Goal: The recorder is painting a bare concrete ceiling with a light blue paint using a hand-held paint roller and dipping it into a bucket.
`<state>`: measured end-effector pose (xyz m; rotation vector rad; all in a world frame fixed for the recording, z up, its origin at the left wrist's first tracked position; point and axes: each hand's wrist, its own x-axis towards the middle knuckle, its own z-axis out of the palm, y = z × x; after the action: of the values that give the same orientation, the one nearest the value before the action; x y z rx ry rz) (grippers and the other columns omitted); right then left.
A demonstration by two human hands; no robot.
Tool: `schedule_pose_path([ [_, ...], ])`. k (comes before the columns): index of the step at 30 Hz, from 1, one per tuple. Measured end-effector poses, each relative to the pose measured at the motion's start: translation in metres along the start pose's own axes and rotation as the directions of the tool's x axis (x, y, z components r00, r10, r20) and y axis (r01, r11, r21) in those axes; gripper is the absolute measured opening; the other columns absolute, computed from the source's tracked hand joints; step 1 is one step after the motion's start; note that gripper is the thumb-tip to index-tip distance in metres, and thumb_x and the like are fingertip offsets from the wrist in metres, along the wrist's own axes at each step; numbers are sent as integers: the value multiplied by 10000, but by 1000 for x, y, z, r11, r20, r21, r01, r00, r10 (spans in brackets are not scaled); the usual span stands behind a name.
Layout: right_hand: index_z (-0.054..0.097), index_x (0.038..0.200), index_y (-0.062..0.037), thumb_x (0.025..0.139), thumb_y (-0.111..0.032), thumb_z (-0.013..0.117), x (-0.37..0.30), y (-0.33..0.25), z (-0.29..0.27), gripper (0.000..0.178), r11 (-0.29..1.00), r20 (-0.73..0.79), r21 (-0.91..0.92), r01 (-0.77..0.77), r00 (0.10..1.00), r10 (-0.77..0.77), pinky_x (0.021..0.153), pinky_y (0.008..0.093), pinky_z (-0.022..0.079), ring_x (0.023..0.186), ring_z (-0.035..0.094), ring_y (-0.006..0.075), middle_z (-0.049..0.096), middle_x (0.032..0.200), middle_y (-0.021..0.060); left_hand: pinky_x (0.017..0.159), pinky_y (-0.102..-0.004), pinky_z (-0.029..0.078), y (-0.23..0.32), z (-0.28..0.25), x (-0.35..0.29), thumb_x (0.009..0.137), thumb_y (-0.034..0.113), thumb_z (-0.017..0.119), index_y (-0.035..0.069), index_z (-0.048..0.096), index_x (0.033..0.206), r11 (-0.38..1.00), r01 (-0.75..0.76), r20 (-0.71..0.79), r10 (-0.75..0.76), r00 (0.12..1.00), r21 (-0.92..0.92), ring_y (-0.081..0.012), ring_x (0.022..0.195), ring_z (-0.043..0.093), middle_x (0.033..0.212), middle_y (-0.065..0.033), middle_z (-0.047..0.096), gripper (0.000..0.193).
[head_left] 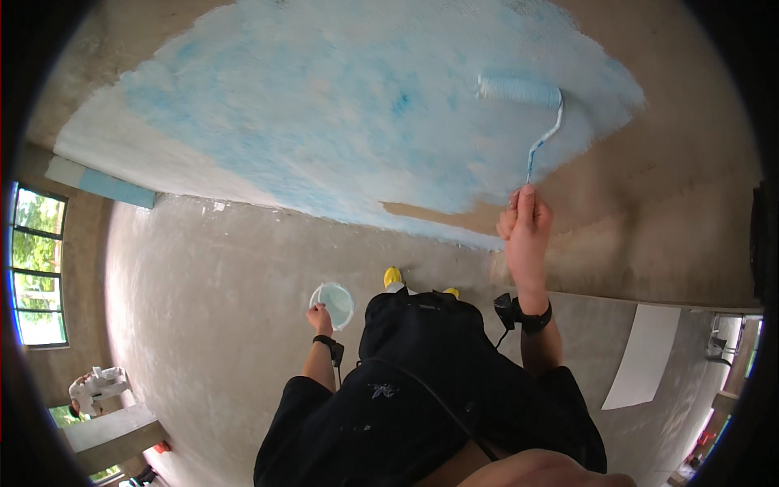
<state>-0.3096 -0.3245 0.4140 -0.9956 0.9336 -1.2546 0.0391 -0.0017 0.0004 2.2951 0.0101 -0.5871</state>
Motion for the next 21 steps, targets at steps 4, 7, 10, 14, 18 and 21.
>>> schedule_pose_path([
  [4, 443, 705, -47, 1002, -279, 414, 1, 43, -9, 377, 991, -93, -132, 34, 995, -47, 406, 235, 232, 436, 311, 45, 354, 554, -37, 748, -375, 496, 3, 5, -1, 866, 164, 507, -59, 694, 874, 1000, 19, -7, -19, 1000, 2, -296, 810, 660, 827, -201, 682, 291],
  [7, 443, 695, -45, 996, -279, 420, -5, 67, -19, 382, 991, -86, -123, -45, 996, 35, 405, 232, 254, 442, 336, 52, 368, 560, -31, 414, -311, 403, -16, 1, 5, 867, 172, 495, -62, 667, 824, 992, -126, -102, 122, 987, -32, -167, 438, 524, 559, -83, 562, 294],
  [10, 439, 681, -45, 995, -270, 421, -10, 86, -30, 387, 986, -146, -127, -107, 985, 88, 403, 234, 266, 440, 337, 53, 362, 555, -29, 429, -316, 413, -16, 3, 8, 854, 166, 498, -59, 676, 820, 995, -104, -85, 103, 991, -6, -178, 458, 539, 562, -88, 567, 289],
  [14, 420, 701, -66, 1012, -281, 405, -11, 125, -59, 378, 974, -169, -211, -81, 985, 46, 384, 236, 191, 401, 248, 38, 309, 544, -43, 439, -322, 415, -8, 5, 3, 843, 165, 501, -56, 684, 808, 990, -140, -95, 141, 985, 26, -188, 472, 550, 559, -83, 561, 289],
  [18, 426, 678, -60, 998, -281, 422, -17, 150, -83, 388, 948, -224, -286, -143, 971, 80, 389, 236, 237, 417, 309, 45, 337, 540, -36, 450, -327, 418, -6, 2, 3, 833, 175, 506, -49, 690, 802, 988, -140, -96, 145, 985, 59, -189, 481, 553, 566, -88, 566, 292],
  [21, 432, 657, -56, 989, -284, 431, -21, 173, -98, 403, 940, -274, -266, -215, 952, 140, 391, 245, 267, 420, 349, 59, 355, 526, -28, 610, -359, 459, -5, -1, 3, 847, 186, 505, -36, 701, 832, 996, -63, -38, 65, 997, 69, -251, 657, 605, 709, -145, 626, 297],
])
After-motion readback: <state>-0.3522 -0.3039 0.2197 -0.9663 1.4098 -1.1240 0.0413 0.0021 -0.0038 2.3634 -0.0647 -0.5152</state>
